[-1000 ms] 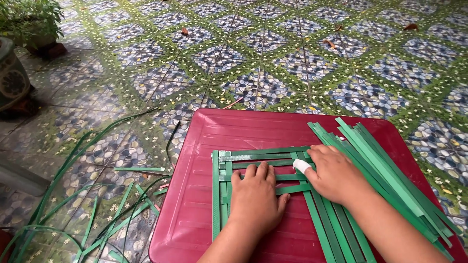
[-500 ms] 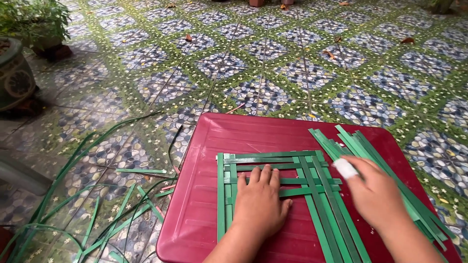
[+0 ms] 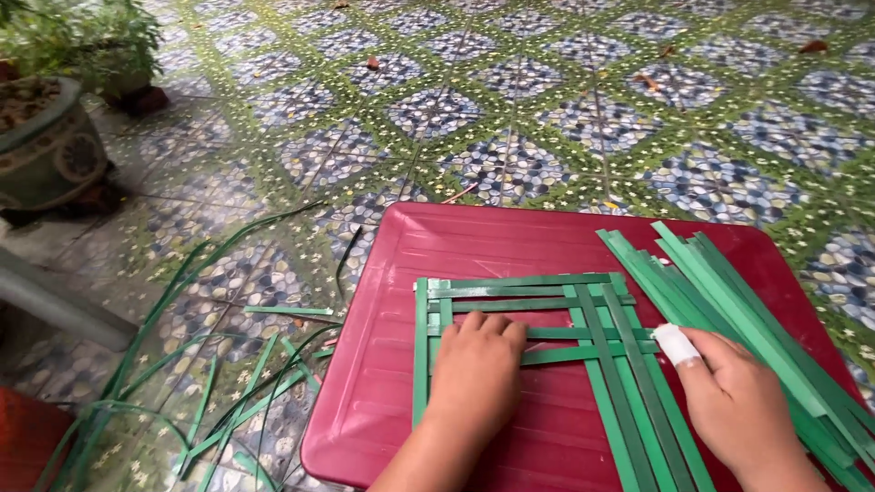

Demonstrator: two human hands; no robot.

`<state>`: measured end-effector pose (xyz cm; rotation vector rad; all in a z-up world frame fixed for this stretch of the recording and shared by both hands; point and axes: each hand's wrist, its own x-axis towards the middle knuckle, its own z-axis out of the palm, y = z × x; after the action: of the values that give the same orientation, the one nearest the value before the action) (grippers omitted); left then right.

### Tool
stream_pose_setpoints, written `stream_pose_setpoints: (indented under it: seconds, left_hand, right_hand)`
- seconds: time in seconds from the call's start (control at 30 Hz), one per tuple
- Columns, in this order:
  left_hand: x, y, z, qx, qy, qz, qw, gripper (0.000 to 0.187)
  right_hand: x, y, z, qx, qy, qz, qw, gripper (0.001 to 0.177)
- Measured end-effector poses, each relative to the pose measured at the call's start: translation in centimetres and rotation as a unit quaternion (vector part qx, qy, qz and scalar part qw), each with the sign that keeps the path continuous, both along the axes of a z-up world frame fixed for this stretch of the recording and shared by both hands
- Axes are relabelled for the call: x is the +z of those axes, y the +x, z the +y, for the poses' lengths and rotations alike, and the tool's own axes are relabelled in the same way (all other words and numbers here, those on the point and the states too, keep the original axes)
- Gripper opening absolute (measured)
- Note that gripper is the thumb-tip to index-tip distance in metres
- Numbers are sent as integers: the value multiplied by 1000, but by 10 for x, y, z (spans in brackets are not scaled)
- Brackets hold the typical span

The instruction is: Weaving green plastic strips vertically through horizontal strips to create a grid pattern on a table.

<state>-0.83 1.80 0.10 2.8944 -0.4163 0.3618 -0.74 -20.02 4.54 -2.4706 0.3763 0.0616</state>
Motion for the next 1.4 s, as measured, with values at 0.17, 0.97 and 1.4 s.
stream_pose_setpoints:
  seconds: [0.17,0.97,1.4]
  left_hand:
    - [23,0,27,59,-62,-33,996,31]
    - [2,-13,-20,-113,-28,54,992,61]
    - [-1,-7,-22,-88,-6,62,994,68]
  right_hand:
    - [-8,2,1,34,-19,-2,999,37]
    - [20,-3,11,-18,25,85,996,39]
    - [-4,-3,3,111,-58,40,991,37]
